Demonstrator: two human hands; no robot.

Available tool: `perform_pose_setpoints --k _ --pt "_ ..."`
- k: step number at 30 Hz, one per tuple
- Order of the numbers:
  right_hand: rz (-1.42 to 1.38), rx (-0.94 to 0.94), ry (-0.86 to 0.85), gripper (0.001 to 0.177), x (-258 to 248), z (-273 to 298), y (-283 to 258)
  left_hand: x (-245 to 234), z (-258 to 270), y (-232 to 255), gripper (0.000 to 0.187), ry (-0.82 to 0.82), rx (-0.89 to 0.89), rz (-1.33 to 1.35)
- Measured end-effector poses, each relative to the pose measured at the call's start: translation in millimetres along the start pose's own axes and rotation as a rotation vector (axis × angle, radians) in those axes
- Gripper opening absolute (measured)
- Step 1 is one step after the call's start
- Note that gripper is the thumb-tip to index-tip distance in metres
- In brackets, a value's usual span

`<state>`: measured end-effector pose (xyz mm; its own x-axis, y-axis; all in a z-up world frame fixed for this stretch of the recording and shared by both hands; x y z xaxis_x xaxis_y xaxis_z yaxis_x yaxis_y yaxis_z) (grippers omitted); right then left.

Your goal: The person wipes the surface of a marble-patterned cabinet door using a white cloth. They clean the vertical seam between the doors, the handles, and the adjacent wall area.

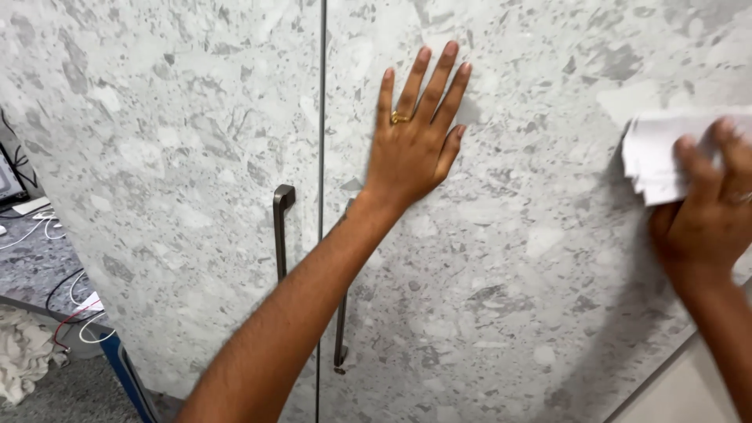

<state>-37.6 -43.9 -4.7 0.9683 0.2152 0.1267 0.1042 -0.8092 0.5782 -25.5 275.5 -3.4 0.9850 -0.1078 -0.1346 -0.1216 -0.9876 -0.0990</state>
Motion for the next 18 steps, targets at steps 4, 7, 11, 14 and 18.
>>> perform_pose_setpoints --k 4,7,11,14,18 --pt "-0.016 0.087 -0.101 0.038 15 84 -8 1 27 8 0.065 -0.006 -0.083 0.017" --pt "0.054 0.07 -0.191 0.03 15 124 -26 -2 65 14 0.069 -0.048 -0.115 0.048" --pt "0.061 0.074 -0.251 0.034 14 155 -57 -4 113 15 0.071 -0.096 -0.097 0.027" --pt "0.12 0.106 -0.341 0.036 6 157 -77 -2 143 13 0.072 -0.157 -0.062 0.009" --pt "0.129 0.087 -0.319 0.04 6 155 -92 -10 150 11 0.075 -0.265 0.002 0.055"
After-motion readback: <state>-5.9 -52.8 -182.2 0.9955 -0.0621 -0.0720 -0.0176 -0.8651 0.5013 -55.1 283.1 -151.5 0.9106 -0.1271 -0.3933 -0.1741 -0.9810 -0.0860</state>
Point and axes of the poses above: each hand's wrist, its own z-axis away from the middle knuckle, its own x-axis out of the palm, y = z × x, the point moved 7 cm from there along -z, towards the middle knuckle, and after that the axes turned 8 degrees about -x, right-handed, at the moved point
